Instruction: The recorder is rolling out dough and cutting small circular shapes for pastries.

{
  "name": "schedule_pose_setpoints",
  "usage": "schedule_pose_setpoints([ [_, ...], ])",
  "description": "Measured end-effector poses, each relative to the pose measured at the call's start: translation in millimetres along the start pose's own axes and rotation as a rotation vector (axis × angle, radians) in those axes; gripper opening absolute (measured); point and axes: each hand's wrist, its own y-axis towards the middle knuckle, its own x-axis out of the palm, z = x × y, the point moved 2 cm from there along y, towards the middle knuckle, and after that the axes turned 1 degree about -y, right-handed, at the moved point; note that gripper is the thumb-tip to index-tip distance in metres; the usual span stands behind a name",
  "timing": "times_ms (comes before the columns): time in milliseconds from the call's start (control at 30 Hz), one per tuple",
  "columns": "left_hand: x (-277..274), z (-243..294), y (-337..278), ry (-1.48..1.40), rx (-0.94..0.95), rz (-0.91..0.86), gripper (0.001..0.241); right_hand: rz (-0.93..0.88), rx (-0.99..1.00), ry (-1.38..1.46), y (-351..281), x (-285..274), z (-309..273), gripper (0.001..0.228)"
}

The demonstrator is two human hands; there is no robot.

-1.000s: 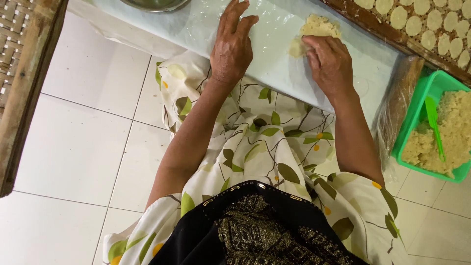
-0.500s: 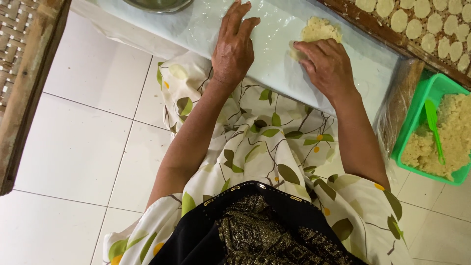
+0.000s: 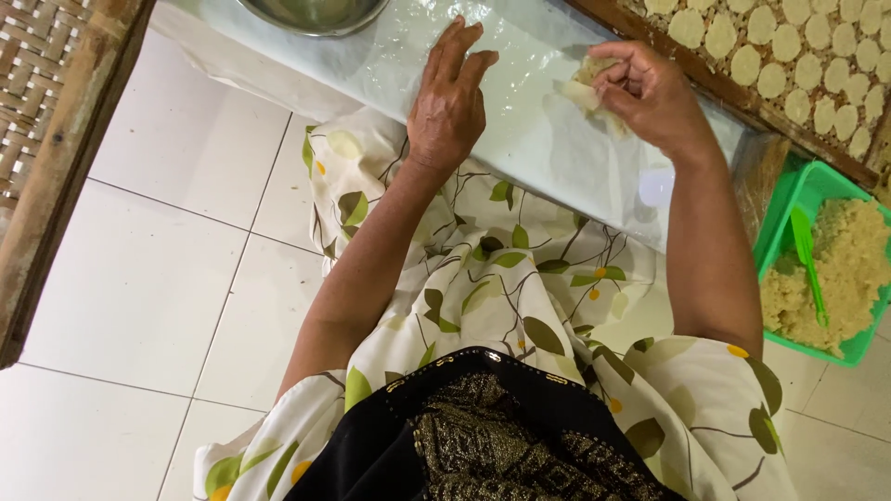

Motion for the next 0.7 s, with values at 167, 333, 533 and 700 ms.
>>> schedule_pose_setpoints([
  [167, -7, 5, 2, -0.048, -0.01, 0.007, 0.04, -0.143, 0.077, 0.439, 17, -25, 16, 0.043],
  [333, 6, -3, 1, -0.03, 0.021, 0.052, 0.034, -0.155, 0.131, 0.631, 44, -39, -16, 0.042],
  [533, -3, 0, 1, -0.035, 0.037, 0.024, 0.029, -0.03, 0.168, 0.551, 123, -42, -82, 0.037],
  [700, 1, -3, 4, 0.024, 0.029, -0.039, 0.039, -0.011, 0.102, 0.637, 234, -43, -61, 0.016],
])
